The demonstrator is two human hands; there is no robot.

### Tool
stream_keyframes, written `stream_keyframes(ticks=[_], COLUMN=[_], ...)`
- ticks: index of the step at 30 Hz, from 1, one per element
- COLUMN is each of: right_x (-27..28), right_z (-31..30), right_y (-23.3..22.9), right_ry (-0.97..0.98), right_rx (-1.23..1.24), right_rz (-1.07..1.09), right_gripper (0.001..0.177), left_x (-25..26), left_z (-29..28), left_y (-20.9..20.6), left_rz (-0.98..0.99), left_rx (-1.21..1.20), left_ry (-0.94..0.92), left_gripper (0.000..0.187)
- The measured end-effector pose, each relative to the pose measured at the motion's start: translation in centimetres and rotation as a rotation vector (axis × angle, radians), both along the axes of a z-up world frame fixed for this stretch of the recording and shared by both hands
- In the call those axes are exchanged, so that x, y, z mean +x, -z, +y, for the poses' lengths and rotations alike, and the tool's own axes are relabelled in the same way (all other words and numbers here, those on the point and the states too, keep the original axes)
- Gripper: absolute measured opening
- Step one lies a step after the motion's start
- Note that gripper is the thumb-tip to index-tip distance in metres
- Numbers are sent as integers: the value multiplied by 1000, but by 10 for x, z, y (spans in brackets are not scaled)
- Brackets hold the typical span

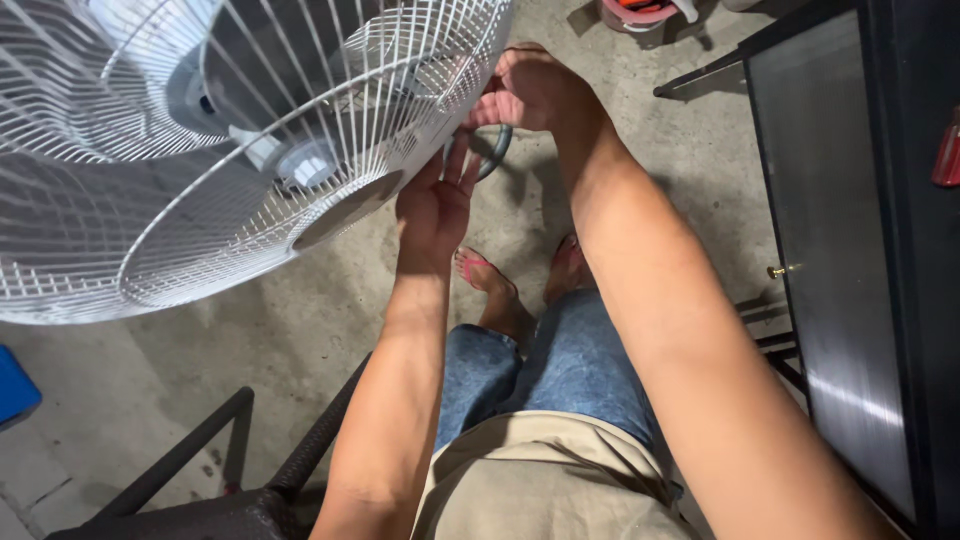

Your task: The person disassembles a white pedestal fan by first removing the front grille, then unscrewing the central hub to detach the fan blades, and finally removing the rear grille. The components are placed on a nearby table.

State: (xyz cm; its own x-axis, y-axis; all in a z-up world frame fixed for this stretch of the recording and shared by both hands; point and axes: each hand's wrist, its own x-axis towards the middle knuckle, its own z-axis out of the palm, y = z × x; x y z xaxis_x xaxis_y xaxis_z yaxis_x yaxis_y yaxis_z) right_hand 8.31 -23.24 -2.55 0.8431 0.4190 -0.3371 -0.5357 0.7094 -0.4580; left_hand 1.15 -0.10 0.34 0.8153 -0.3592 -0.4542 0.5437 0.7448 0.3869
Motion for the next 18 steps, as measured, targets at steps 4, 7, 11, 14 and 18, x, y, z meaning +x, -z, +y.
stream_keyframes(ticks=[4,7,11,14,18], right_x=[4,5,6,6,8], right_z=[-6,-4,-5,-4,2], right_y=[-6,-16,-29,-36,-45], right_ry=[-117,-140,-127,-120,-128], right_rx=[-87,-187,-247,-295,-342], right_rz=[-33,-103,-135,-148,-161], right_gripper=[37,34,30,27,23], left_x=[2,5,9,8,6], left_z=[-4,-4,-3,-2,-2], left_y=[-3,-2,3,5,3], left_rz=[22,16,2,19,-34], left_rx=[4,-25,-30,-21,-81], left_ry=[-29,-44,-37,-53,-51], left_gripper=[26,25,25,24,25])
